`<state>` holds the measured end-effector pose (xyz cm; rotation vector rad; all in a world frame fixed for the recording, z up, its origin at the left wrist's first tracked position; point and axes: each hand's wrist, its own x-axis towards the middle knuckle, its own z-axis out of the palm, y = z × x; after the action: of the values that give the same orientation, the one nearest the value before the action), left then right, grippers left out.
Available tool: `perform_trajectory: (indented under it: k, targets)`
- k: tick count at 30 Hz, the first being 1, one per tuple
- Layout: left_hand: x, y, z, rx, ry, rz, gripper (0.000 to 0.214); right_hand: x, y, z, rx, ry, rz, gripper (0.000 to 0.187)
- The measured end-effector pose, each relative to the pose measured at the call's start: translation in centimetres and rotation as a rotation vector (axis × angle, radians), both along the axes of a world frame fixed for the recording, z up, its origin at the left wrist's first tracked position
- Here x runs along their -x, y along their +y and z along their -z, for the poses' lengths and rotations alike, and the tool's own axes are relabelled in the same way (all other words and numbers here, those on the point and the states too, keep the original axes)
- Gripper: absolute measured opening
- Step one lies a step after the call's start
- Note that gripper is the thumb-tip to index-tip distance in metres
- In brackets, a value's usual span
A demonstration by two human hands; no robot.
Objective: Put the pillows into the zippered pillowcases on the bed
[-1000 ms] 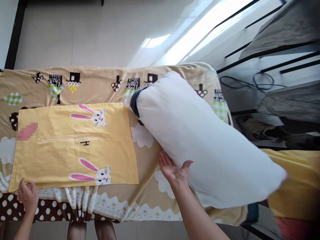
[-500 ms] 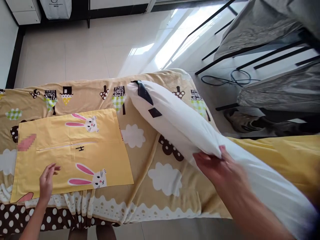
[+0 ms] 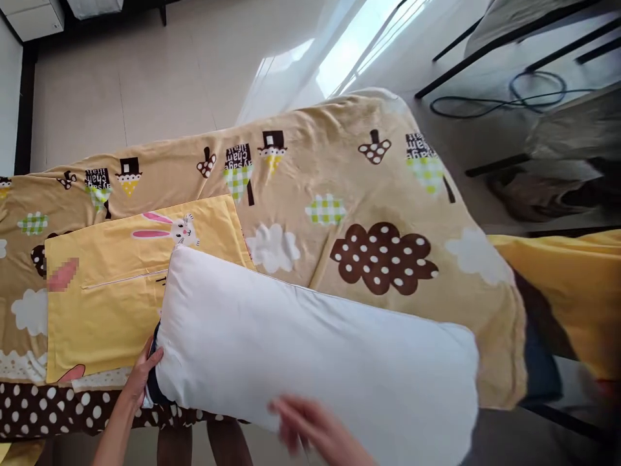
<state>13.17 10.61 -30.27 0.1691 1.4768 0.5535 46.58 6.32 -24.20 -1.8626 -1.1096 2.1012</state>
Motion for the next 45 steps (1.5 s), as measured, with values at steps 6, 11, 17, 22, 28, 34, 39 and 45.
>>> perform_trajectory:
  k: [6, 11, 17, 22, 28, 34, 39, 45]
  targets:
    - [0.1, -3.1, 0.7, -0.017, 0.063, -0.021, 0.082, 6.4, 23.2, 4.3, -0.845, -0.329, 0.044, 0.058]
    - [-1.6, -3.7, 1.3, -0.060, 0.094, -0.100, 0.081, 13.7, 25.8, 8.8, -0.863, -0.490, -0.233, 0.060]
    - [-3.8, -3.2, 3.3, -0.123, 0.274, -0.129, 0.068, 14.1, 14.1, 4.8, -1.006, -0.468, -0.504, 0.069]
    - [-4.4, -2.8, 2.8, -0.166, 0.200, -0.154, 0.056, 14.3, 6.1, 2.9, -1.114, -0.403, -0.730, 0.110]
    - [-5.1, -1.8, 1.6, -0.150, 0.248, -0.071, 0.053, 16.0, 4.3, 6.3, -1.060, -0.519, -0.769, 0.107]
    - [-5.6, 0.5, -0.6, -0.258, 0.400, 0.380, 0.033, 16.2, 6.5, 7.3, -1.041, -0.635, -0.611, 0.063]
    - [-4.9, 2.9, -3.8, -0.350, 0.383, 0.722, 0.012, 13.5, 7.9, 7.0, -1.032, -0.521, -0.433, 0.031]
    - [0.9, 8.2, 0.0, -0.540, 0.458, 0.684, 0.039, 10.3, 10.4, 4.2, -1.143, -0.452, -0.280, 0.024]
